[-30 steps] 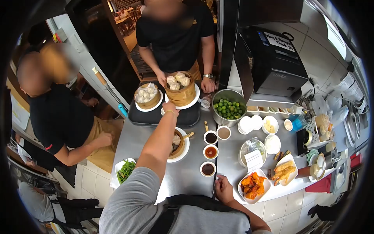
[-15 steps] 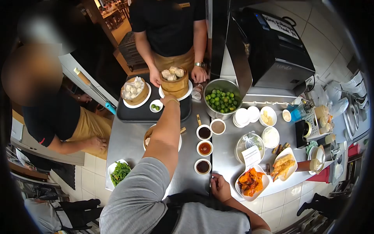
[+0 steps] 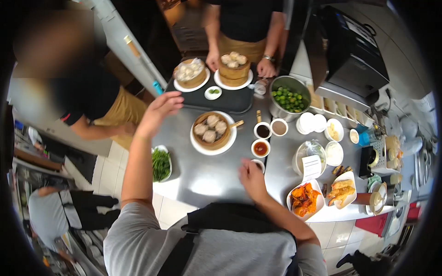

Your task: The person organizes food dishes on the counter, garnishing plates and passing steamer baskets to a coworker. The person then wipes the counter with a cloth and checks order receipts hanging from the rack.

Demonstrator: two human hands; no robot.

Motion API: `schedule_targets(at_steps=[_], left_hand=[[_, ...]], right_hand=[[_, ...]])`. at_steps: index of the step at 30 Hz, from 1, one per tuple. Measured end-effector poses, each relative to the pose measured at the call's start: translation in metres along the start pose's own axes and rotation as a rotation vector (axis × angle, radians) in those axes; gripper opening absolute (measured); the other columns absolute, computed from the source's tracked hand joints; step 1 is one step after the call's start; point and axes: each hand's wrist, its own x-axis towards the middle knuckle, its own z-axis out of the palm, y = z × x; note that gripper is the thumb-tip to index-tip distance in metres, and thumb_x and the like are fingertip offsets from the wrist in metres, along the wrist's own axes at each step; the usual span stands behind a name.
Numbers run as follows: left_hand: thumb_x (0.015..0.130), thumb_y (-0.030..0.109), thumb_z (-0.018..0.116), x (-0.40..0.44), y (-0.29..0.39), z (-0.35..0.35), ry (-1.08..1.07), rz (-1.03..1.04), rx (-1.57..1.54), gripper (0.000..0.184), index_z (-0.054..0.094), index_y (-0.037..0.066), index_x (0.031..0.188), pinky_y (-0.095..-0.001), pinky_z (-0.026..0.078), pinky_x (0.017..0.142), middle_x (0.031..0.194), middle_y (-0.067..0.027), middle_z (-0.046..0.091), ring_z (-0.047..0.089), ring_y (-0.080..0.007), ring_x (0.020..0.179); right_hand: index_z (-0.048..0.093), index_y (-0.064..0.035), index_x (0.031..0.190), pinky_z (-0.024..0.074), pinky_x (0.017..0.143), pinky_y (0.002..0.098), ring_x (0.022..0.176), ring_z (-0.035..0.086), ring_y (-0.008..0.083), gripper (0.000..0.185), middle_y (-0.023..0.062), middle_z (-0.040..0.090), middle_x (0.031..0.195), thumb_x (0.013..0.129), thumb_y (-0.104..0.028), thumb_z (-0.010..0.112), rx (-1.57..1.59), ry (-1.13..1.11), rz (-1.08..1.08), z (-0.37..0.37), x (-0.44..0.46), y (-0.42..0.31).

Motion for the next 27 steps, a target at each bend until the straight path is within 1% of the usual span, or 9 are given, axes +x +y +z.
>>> schedule_targets(at_steps=[2,4,6,8,10,13,16,22,27], left_hand=[[0.095,0.023,0.049,-0.068,-0.005,-0.038,0.244,-0.105,0.202,0.036,0.05,0.003,0.125,-0.0293,0.045,0.086,0.107,-0.0067,0.061,0.058,-0.0164,0.096],[0.092,0.021,0.051,-0.124,-0.04,-0.084,0.38,-0.163,0.569,0.034,0.048,0.0,0.119,-0.0333,0.048,0.079,0.097,-0.0149,0.065,0.063,-0.0226,0.089],[0.09,0.022,0.051,-0.176,-0.061,-0.095,0.461,-0.393,1.055,0.038,0.043,-0.001,0.12,-0.0432,0.048,0.08,0.095,-0.0239,0.064,0.061,-0.0376,0.092],[0.089,0.024,0.051,-0.221,-0.108,-0.102,0.473,-0.527,1.118,0.044,0.037,-0.001,0.122,-0.0517,0.045,0.081,0.1,-0.0292,0.061,0.055,-0.0495,0.093],[0.089,0.025,0.051,-0.25,-0.185,-0.122,0.42,-0.606,0.929,0.047,0.035,0.0,0.125,-0.0485,0.05,0.07,0.094,-0.0246,0.063,0.062,-0.042,0.079],[0.089,0.021,0.047,-0.246,-0.154,-0.076,0.429,-0.743,0.138,0.044,0.033,0.003,0.126,-0.0358,0.053,0.058,0.087,-0.0136,0.064,0.063,-0.0219,0.067],[0.087,0.017,0.044,-0.237,-0.172,-0.071,0.478,-0.697,0.013,0.044,0.031,0.004,0.128,-0.0349,0.053,0.057,0.085,-0.012,0.064,0.062,-0.0203,0.063],[0.09,0.024,0.044,-0.23,-0.196,-0.074,0.495,-0.66,-0.001,0.027,0.048,0.005,0.108,-0.0298,0.052,0.051,0.081,-0.0112,0.064,0.061,-0.0165,0.06],[0.088,0.017,0.041,-0.221,-0.178,-0.066,0.445,-0.539,0.182,0.032,0.044,0.0,0.115,-0.0274,0.048,0.046,0.09,-0.0134,0.061,0.06,-0.0189,0.061]], right_hand=[[0.048,0.0032,0.115,0.0512,0.06,0.0296,0.07,0.063,0.018,0.029,0.0109,0.061,0.085,0.09,-0.01,0.053,0.51,-0.082,0.143,0.04,0.055,0.044],[0.04,0.0025,0.119,0.057,0.065,0.0356,0.072,0.063,0.0235,0.034,0.014,0.059,0.1,0.088,-0.006,0.052,0.449,-0.063,0.436,0.06,0.099,0.033],[0.041,0.0029,0.117,0.0578,0.062,0.0345,0.072,0.064,0.0233,0.033,0.0151,0.058,0.1,0.087,-0.004,0.053,0.482,0.021,0.511,0.074,0.124,0.029],[0.041,0.0033,0.114,0.0587,0.061,0.0337,0.073,0.065,0.0235,0.032,0.016,0.058,0.1,0.086,-0.003,0.054,0.497,0.1,0.525,0.082,0.133,0.028],[0.041,0.0036,0.113,0.0598,0.06,0.033,0.076,0.066,0.0243,0.031,0.0168,0.058,0.1,0.085,-0.002,0.055,0.493,0.164,0.49,0.089,0.131,0.027],[0.04,0.0025,0.114,0.0602,0.059,0.032,0.075,0.066,0.0253,0.032,0.0162,0.058,0.1,0.085,-0.002,0.056,0.422,0.217,0.464,0.095,0.122,0.025],[0.039,0.0022,0.117,0.0605,0.057,0.0314,0.076,0.066,0.0257,0.035,0.0153,0.058,0.101,0.086,-0.001,0.055,0.389,0.299,0.432,0.095,0.102,0.007],[0.044,-0.001,0.125,0.0539,0.062,0.0311,0.079,0.064,0.0197,0.042,0.0136,0.06,0.1,0.085,-0.001,0.056,0.367,-0.39,0.437,0.068,0.097,0.023],[0.05,-0.0028,0.122,0.0509,0.061,0.0297,0.07,0.063,0.0158,0.037,0.0084,0.062,0.092,0.085,-0.002,0.052,0.183,-0.322,0.006,0.038,0.033,0.016]])
